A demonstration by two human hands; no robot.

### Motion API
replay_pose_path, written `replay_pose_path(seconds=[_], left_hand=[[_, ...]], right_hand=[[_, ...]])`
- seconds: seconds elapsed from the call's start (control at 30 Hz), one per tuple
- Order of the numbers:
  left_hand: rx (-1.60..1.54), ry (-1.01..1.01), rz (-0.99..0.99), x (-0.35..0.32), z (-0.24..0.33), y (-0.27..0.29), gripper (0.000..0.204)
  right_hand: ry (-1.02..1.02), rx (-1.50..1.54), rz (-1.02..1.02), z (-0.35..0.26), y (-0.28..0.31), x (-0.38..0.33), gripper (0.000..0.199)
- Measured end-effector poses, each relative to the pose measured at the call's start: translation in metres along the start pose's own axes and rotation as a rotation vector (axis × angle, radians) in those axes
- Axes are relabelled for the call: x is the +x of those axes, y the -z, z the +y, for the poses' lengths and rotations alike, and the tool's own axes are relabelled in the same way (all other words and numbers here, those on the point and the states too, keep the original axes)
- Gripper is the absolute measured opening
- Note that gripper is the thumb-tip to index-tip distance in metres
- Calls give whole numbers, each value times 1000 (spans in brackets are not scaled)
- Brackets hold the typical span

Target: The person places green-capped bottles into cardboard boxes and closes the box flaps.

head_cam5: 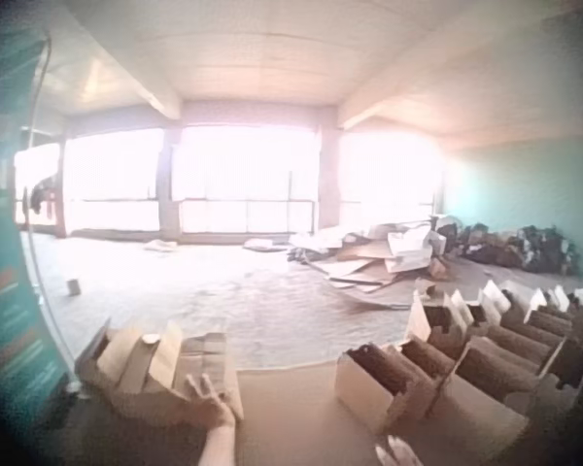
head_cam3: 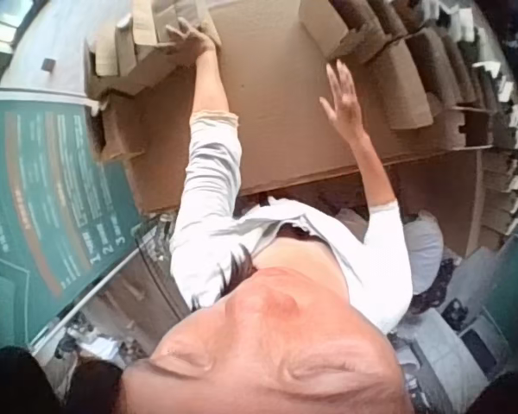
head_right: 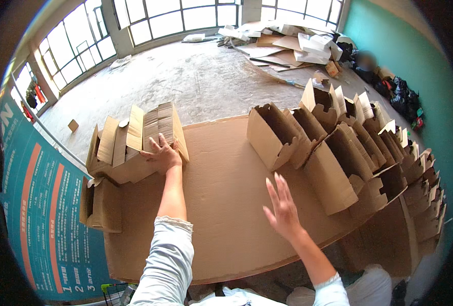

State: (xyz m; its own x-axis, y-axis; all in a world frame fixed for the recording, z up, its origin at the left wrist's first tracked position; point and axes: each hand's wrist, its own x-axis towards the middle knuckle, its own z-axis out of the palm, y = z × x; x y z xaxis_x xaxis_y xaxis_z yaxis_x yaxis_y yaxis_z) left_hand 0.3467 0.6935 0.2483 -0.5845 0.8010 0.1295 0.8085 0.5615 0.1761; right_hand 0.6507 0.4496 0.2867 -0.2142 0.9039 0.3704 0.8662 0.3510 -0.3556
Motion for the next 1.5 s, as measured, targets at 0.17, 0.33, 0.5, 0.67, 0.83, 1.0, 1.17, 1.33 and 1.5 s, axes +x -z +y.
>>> replay_pose_path(seconds=[0.17,0.33,0.5,0.67,0.83,1.0,1.17,1.33,1.5], left_hand=[[-86,-32,-213,12,7,17,82],[-402,-400,53,-18,-71,23,81],[-632,-610,88,-139,-192,78,52],[-569,3,311,-239,-455,60,30],[97,610,-42,-392,-685,-37,42],[-31,499,-912,-527,-770,-154,71],[116,293,-1144,-560,-773,-237,67],[-151,-122,-1074,-584,-825,-242,50],[31,189,-1294,-552,-796,-182,83]], right_hand=[[14,-275,216,55,7,92,87],[-359,-277,-100,112,-29,141,78],[-310,-209,-137,113,-24,133,22],[137,-76,-241,20,-61,83,5],[406,0,-524,-98,-65,19,6],[581,73,-546,-186,-54,-33,13],[552,-75,-559,-225,-42,-54,12],[499,-150,-634,-231,-31,-54,20],[510,-132,-600,-226,-19,-58,11]])
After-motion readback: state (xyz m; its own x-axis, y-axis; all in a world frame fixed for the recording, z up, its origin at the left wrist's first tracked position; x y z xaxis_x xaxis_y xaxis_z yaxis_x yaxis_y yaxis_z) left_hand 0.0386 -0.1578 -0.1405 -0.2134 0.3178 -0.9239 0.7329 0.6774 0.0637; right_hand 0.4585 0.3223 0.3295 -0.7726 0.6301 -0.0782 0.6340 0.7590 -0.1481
